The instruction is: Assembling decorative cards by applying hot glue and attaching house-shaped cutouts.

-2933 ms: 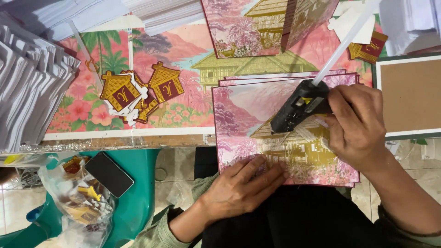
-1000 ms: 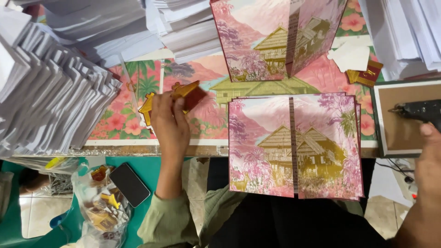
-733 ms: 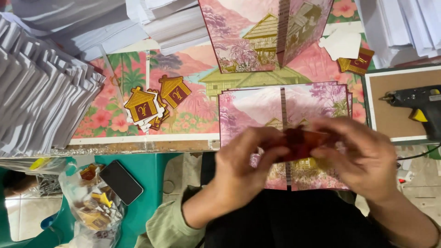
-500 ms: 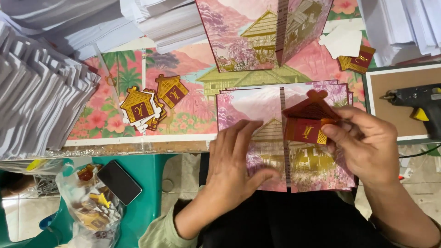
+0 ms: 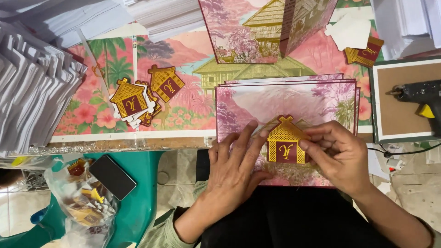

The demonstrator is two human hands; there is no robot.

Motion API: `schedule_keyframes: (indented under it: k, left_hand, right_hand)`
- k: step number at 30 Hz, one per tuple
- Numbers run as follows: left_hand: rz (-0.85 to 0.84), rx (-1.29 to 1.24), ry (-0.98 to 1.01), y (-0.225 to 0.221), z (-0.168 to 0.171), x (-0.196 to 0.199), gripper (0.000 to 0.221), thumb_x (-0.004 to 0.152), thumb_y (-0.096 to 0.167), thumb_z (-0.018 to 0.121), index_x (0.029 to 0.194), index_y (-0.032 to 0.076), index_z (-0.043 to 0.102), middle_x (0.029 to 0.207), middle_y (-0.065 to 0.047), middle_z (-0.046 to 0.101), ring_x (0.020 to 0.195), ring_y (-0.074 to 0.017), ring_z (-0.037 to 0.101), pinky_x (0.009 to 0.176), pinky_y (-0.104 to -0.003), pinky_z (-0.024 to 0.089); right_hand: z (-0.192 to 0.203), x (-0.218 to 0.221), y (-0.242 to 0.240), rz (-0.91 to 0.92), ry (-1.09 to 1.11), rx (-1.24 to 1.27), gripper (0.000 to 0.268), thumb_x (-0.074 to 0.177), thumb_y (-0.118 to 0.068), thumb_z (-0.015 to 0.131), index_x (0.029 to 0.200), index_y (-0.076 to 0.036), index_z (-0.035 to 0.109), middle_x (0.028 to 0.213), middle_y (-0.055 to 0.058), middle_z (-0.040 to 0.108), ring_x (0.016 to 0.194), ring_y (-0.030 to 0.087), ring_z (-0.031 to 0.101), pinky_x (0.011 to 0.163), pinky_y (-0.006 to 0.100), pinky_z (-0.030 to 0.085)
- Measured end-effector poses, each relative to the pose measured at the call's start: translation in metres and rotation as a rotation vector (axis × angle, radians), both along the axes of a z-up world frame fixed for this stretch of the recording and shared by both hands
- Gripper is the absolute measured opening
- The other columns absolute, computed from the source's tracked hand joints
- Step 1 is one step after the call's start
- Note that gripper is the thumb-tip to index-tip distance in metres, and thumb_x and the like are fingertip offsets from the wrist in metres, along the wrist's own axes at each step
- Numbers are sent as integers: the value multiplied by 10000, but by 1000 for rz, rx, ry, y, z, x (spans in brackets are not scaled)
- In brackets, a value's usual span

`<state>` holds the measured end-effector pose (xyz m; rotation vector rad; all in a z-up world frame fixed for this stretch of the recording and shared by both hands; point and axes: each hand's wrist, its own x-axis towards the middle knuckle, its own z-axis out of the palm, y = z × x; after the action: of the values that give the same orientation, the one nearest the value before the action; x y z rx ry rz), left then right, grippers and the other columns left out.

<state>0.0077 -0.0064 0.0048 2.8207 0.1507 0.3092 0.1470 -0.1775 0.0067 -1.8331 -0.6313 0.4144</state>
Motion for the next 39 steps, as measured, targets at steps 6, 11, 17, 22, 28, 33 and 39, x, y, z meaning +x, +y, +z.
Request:
schedule_keyframes:
  k: [6, 11, 17, 22, 28, 33, 39]
  left_hand:
    - [9, 228, 2, -4, -4, 4, 922, 628, 645, 782, 1388, 342, 357, 1452, 90, 394, 1147, -193, 484, 900, -486, 396]
    - [-50, 299, 2, -2, 1, 6, 864, 640, 637, 749, 1382, 384, 387, 1466, 136, 337, 1144, -205, 454, 849, -459, 398]
    - [-53, 318, -5, -3, 2, 7, 827, 626, 596, 751, 1355, 378, 427, 1449, 136, 371, 1139, -181, 473, 849, -442, 383]
    - [-73, 297, -16, -1, 5, 8, 818, 635, 555, 764, 1354, 346, 436, 1438, 117, 400, 1131, -190, 475, 821, -399, 373]
    - [51, -447, -302, 51, -9, 59, 234, 753, 183, 720, 984, 162, 685, 850, -42, 662, 788, -297, 598, 704, -360, 462]
    - [631, -848, -428, 117, 1, 144, 404, 690, 312, 784, 932, 134, 513, 832, 8, 551, 689, -100, 479, 574, -259, 452]
    - [518, -782, -641, 136, -14, 152, 196, 771, 131, 742, 746, 122, 547, 650, 39, 548, 586, -72, 485, 515, -218, 438]
  right_hand:
    - [0, -4, 6, -9, -4, 2, 191, 770, -9, 676, 942, 26, 599, 744, 106, 674, 468, 94, 610, 440, 189, 586]
    - [4, -3, 11, 24, -47, -74, 149, 800, -50, 659, 936, -12, 614, 658, 48, 656, 409, 70, 559, 394, 172, 499]
    - [1, 0, 10, 99, -212, -125, 131, 817, -59, 654, 941, -52, 614, 631, -2, 650, 380, 42, 532, 339, 155, 458]
    - [-7, 1, 8, 52, -263, -210, 128, 803, -81, 680, 921, -86, 632, 680, -20, 655, 442, 41, 539, 408, 184, 454]
    - [20, 9, 11, 14, -291, -42, 197, 729, 43, 691, 919, -3, 671, 543, 164, 604, 348, 213, 540, 319, 294, 423]
    - [31, 21, -18, -101, -395, -113, 257, 891, 68, 630, 1141, 87, 574, 767, 131, 667, 432, 93, 537, 310, 161, 405]
    - [8, 44, -75, -346, -411, -167, 236, 1005, 109, 668, 1221, 124, 575, 896, 174, 600, 606, 147, 487, 446, 202, 383]
